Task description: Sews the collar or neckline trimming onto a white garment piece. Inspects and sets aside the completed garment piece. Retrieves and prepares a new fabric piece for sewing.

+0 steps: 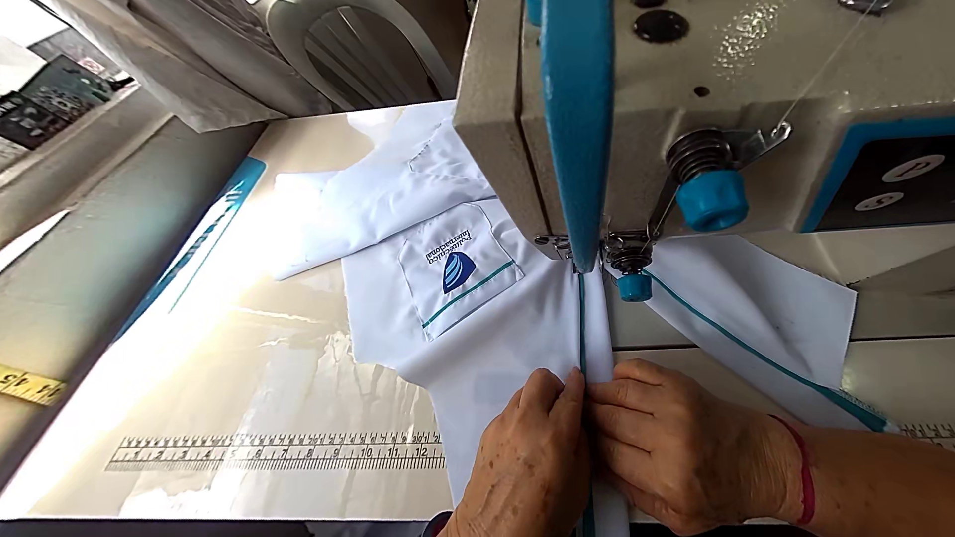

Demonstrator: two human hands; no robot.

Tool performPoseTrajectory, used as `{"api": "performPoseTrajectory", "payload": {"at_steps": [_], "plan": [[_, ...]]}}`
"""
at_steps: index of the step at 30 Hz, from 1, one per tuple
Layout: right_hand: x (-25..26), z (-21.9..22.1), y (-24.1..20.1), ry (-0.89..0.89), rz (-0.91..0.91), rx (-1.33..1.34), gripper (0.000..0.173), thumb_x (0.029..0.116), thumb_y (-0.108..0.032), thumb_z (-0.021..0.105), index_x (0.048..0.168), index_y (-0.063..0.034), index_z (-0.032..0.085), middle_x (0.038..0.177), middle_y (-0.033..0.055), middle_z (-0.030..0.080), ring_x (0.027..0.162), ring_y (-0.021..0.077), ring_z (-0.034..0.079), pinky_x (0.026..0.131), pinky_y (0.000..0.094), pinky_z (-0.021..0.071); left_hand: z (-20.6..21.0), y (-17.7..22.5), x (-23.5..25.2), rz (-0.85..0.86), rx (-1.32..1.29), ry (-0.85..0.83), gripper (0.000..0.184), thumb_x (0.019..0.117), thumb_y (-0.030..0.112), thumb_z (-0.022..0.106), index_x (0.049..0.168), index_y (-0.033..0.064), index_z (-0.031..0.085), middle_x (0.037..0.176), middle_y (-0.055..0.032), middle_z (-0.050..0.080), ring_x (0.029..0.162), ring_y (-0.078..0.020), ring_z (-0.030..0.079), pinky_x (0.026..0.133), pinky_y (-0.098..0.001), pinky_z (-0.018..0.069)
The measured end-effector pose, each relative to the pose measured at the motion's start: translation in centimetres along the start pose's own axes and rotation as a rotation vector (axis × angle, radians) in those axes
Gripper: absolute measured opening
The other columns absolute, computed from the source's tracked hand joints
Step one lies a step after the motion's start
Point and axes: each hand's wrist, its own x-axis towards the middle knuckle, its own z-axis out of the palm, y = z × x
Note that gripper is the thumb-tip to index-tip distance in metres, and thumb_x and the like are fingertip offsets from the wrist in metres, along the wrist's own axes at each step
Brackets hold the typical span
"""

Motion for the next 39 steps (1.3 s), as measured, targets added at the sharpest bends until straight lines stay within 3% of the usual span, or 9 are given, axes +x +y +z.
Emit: {"api": "performPoseTrajectory", "payload": {"at_steps": [3,6,8,11,14,16,19,22,39], "plan": [[-0.1,0.1,-0.3,-0.02,0.029,0.005,0.029,0.1018,-0.023,0.049,0.094,-0.0098,0.074,0.098,0.0059,0.076,0.098,0.0221,0.068,0.086,0.0351,0.0501,-0.4,-1.3,0.4,0.1,-0.017,-0.048,0.034,0.0892,0.018,0.052,0.103,0.0068,0.081,0.08,-0.0065,0.064,0.069,-0.0184,0.062,0.057,-0.0279,0.0509],[-0.5,0.5,-0.7,-0.032,0.059,-0.015,0.034,0.1045,-0.032,0.045,0.105,-0.0115,0.073,0.105,0.0052,0.074,0.099,0.0216,0.065,0.088,0.0349,0.0459,-0.9,-4.3,1.4,0.314,-0.112,-0.114,0.033,0.0977,0.023,0.047,0.103,0.0133,0.079,0.121,-0.0064,0.072,0.119,-0.0232,0.063,0.097,-0.0393,0.0489],[-0.6,0.7,-1.1,-0.026,0.091,-0.023,0.034,0.1062,-0.033,0.042,0.113,-0.013,0.069,0.106,0.0051,0.073,0.102,0.0217,0.064,0.092,0.0336,0.0457,-0.7,-6.5,2.1,0.463,-0.183,-0.168,0.033,0.1031,0.022,0.045,0.107,0.0111,0.075,0.135,-0.0074,0.068,0.136,-0.0248,0.056,0.114,-0.0431,0.0418],[-1.1,0.2,-2.0,-0.082,0.143,-0.018,0.036,0.107,-0.032,0.042,0.113,-0.0119,0.071,0.114,0.0074,0.074,0.114,0.0226,0.063,0.103,0.0337,0.0409,0.0,-8.7,2.2,0.583,-0.248,-0.203,0.035,0.1073,0.023,0.041,0.121,0.0099,0.07,0.141,-0.0072,0.065,0.138,-0.0216,0.055,0.117,-0.0404,0.0384],[-1.8,-0.9,-3.3,-0.183,0.222,0.04,0.039,0.1075,-0.033,0.041,0.124,-0.0097,0.069,0.127,0.0093,0.071,0.134,0.0244,0.054,0.119,0.0389,0.0291,0.3,-9.3,1.8,0.602,-0.254,-0.194,0.038,0.1087,0.025,0.038,0.129,0.0093,0.066,0.143,-0.0083,0.063,0.14,-0.0219,0.052,0.119,-0.0398,0.0355],[-2.1,-1.1,-3.6,-0.196,0.25,0.078,0.041,0.1075,-0.036,0.043,0.127,-0.0089,0.067,0.132,0.0098,0.068,0.14,0.0252,0.049,0.122,0.0412,0.0257,0.5,-9.1,1.6,0.598,-0.234,-0.178,0.039,0.1091,0.025,0.037,0.13,0.0093,0.065,0.143,-0.0092,0.062,0.14,-0.0232,0.052,0.119,-0.0403,0.0358],[-2.0,-1.5,-3.2,-0.218,0.283,0.036,0.053,0.1061,-0.05,0.043,0.127,-0.0075,0.065,0.137,0.0128,0.065,0.138,0.0254,0.053,0.118,0.0398,0.0321,0.6,-8.6,1.1,0.576,-0.2,-0.147,0.038,0.1089,0.025,0.037,0.129,0.0099,0.065,0.143,-0.011,0.062,0.139,-0.0248,0.053,0.118,-0.0412,0.0371],[-1.7,-1.7,-3.4,-0.254,0.288,-0.019,0.061,0.1048,-0.057,0.041,0.126,-0.0077,0.07,0.131,0.0114,0.07,0.131,0.0242,0.059,0.111,0.0364,0.0379,0.7,-8.3,0.7,0.554,-0.165,-0.121,0.037,0.1097,0.025,0.036,0.131,0.0094,0.062,0.144,-0.0114,0.061,0.14,-0.0249,0.052,0.118,-0.0409,0.0361],[-2.1,-1.9,-5.2,-0.235,0.367,-0.091,0.053,0.1051,-0.05,0.045,0.12,-0.0088,0.074,0.126,0.0083,0.073,0.126,0.0219,0.061,0.105,0.0341,0.0396,0.8,-8.6,0.9,0.557,-0.147,-0.105,0.041,0.1092,0.028,0.036,0.133,0.0141,0.066,0.142,-0.0034,0.064,0.138,-0.0199,0.054,0.116,-0.0382,0.0378]]}}
